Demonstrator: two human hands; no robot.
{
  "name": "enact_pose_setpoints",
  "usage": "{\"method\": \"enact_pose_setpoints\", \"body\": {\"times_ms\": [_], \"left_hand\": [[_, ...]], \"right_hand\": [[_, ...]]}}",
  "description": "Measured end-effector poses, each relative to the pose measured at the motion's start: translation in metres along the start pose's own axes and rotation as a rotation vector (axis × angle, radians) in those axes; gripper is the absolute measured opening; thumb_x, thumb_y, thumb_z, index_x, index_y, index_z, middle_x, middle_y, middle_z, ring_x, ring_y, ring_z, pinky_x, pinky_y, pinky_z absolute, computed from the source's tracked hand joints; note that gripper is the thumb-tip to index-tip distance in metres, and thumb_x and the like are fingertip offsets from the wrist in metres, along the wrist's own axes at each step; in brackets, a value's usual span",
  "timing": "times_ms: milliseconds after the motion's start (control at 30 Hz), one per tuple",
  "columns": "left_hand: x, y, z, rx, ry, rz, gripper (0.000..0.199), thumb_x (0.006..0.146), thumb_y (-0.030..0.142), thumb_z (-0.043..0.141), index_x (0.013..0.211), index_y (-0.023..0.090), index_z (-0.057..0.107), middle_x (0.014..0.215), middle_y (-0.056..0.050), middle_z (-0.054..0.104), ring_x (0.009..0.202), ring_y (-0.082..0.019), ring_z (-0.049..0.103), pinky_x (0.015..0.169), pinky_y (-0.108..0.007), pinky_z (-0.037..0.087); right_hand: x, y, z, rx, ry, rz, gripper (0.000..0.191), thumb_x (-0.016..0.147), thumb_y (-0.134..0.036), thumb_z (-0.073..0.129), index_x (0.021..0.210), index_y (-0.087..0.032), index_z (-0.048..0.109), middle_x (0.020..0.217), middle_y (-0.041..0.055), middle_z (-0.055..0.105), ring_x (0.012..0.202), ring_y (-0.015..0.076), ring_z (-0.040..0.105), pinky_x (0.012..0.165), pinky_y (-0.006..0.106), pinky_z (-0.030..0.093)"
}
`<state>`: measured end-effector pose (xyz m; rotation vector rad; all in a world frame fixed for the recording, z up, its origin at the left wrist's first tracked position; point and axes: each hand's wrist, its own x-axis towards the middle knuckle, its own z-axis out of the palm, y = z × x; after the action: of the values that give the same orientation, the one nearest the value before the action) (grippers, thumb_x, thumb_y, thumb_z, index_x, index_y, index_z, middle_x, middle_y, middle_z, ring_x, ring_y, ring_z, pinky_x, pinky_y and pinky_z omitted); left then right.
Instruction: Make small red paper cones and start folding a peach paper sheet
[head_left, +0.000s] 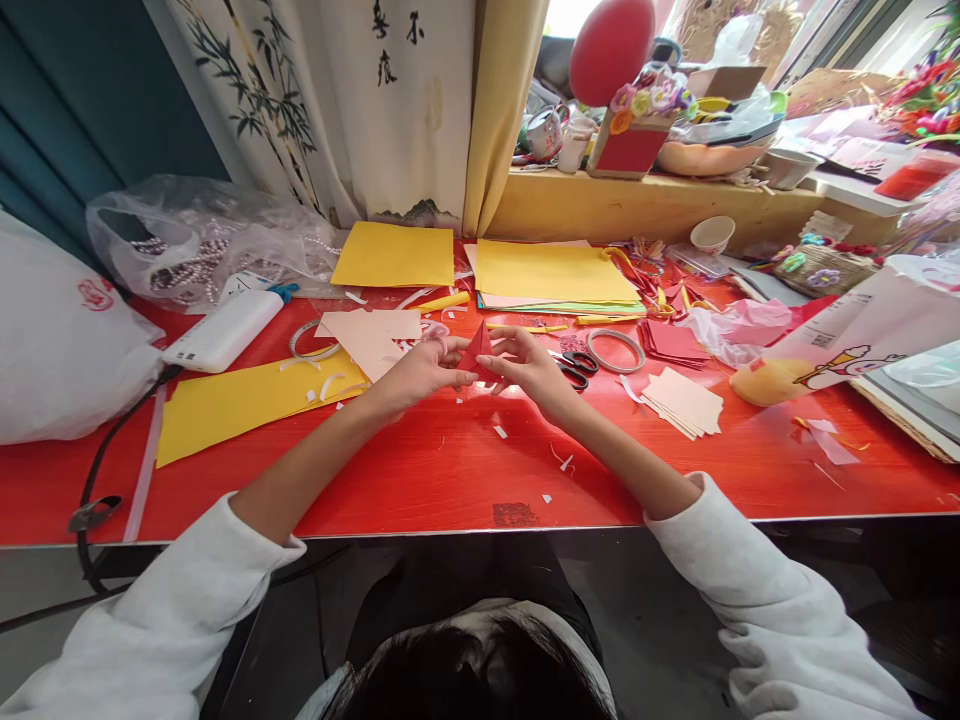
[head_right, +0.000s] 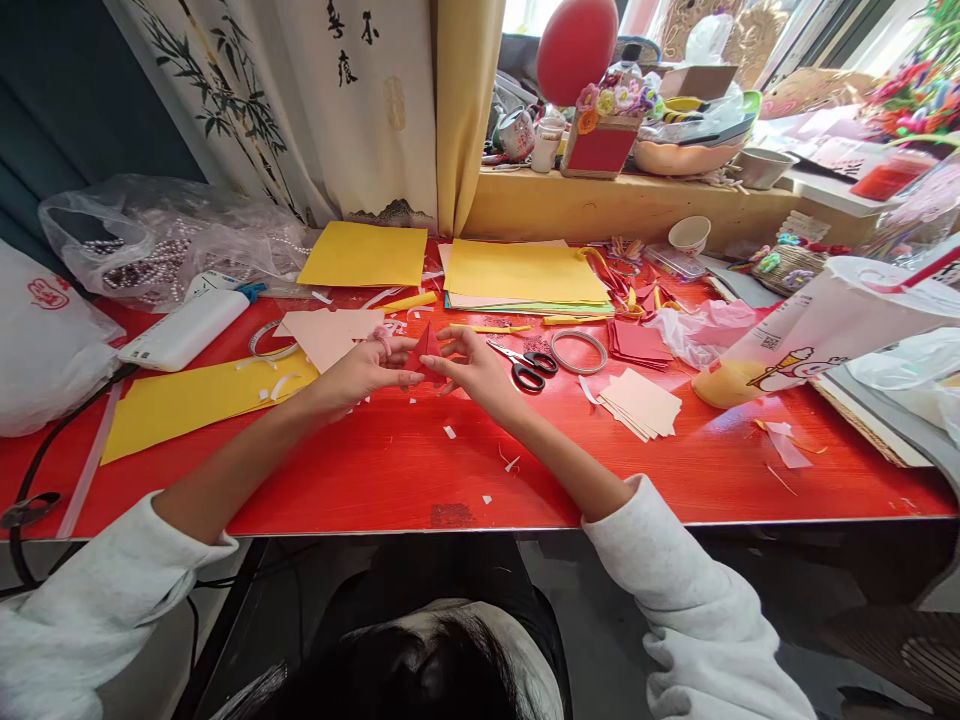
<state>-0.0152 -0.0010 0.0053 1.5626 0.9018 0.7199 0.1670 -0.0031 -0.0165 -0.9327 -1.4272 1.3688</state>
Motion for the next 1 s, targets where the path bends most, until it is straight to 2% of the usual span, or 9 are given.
{"method": "enact_pose_setpoints", "body": {"times_ms": [100, 200, 367, 500, 633, 833, 1000], "left_hand": [[0.0, -0.005, 0.001, 0.104, 0.0, 0.071, 0.06, 0.074, 0.03, 0.07, 0.128, 0.017, 0.048, 0.103, -0.007, 0.066, 0.095, -0.018, 0.064, 0.086, -0.035, 0.05], [-0.002, -0.005, -0.003, 0.322, 0.066, 0.238, 0.065, 0.077, 0.029, 0.069, 0.135, 0.022, 0.039, 0.116, -0.008, 0.06, 0.105, -0.019, 0.06, 0.093, -0.036, 0.048], [-0.005, 0.002, -0.011, 0.581, 0.115, 0.485, 0.02, 0.086, 0.023, 0.058, 0.105, 0.019, 0.063, 0.105, -0.005, 0.066, 0.1, -0.017, 0.061, 0.094, -0.034, 0.047], [-0.004, 0.0, -0.011, 0.64, 0.148, 0.619, 0.015, 0.089, 0.023, 0.056, 0.098, 0.019, 0.067, 0.097, -0.004, 0.069, 0.094, -0.015, 0.062, 0.089, -0.031, 0.048], [-0.003, -0.004, -0.012, 0.676, 0.177, 0.624, 0.016, 0.088, 0.026, 0.058, 0.098, 0.02, 0.068, 0.098, -0.004, 0.069, 0.093, -0.016, 0.062, 0.087, -0.031, 0.048], [-0.004, 0.0, -0.014, 0.618, 0.197, 0.553, 0.017, 0.087, 0.032, 0.058, 0.094, 0.023, 0.071, 0.097, -0.003, 0.069, 0.096, -0.017, 0.06, 0.089, -0.031, 0.046], [-0.002, 0.0, -0.014, 0.517, 0.183, 0.505, 0.021, 0.086, 0.039, 0.059, 0.086, 0.021, 0.071, 0.09, -0.004, 0.066, 0.092, -0.017, 0.059, 0.086, -0.031, 0.045]], "right_hand": [[0.001, -0.004, -0.003, 0.052, 0.01, 0.075, 0.035, 0.067, -0.034, 0.077, 0.093, -0.018, 0.06, 0.074, -0.002, 0.061, 0.062, 0.0098, 0.058, 0.051, 0.021, 0.051], [0.001, -0.011, -0.006, 0.173, 0.043, 0.084, 0.025, 0.067, -0.027, 0.077, 0.085, -0.016, 0.065, 0.075, -0.0019, 0.063, 0.059, 0.007, 0.057, 0.051, 0.018, 0.05], [-0.001, -0.019, -0.008, 0.299, 0.013, 0.129, 0.014, 0.067, -0.023, 0.078, 0.075, -0.015, 0.068, 0.072, -0.0018, 0.064, 0.058, 0.0052, 0.058, 0.051, 0.015, 0.05], [-0.003, -0.02, -0.007, 0.301, -0.014, 0.143, 0.017, 0.071, -0.026, 0.076, 0.082, -0.016, 0.069, 0.078, -0.0004, 0.068, 0.062, 0.0078, 0.064, 0.054, 0.016, 0.054], [-0.005, -0.024, -0.008, 0.284, -0.114, 0.189, 0.021, 0.079, -0.026, 0.07, 0.096, -0.014, 0.067, 0.084, 0.0049, 0.073, 0.072, 0.0132, 0.072, 0.071, 0.022, 0.059], [-0.008, -0.03, -0.01, 0.271, -0.227, 0.177, 0.02, 0.078, -0.015, 0.069, 0.098, -0.014, 0.068, 0.098, 0.0078, 0.074, 0.093, 0.0167, 0.071, 0.094, 0.03, 0.055], [-0.01, -0.032, -0.006, 0.221, -0.247, 0.135, 0.023, 0.076, -0.017, 0.071, 0.098, -0.014, 0.068, 0.099, 0.0072, 0.073, 0.096, 0.0182, 0.07, 0.099, 0.036, 0.052]]}}
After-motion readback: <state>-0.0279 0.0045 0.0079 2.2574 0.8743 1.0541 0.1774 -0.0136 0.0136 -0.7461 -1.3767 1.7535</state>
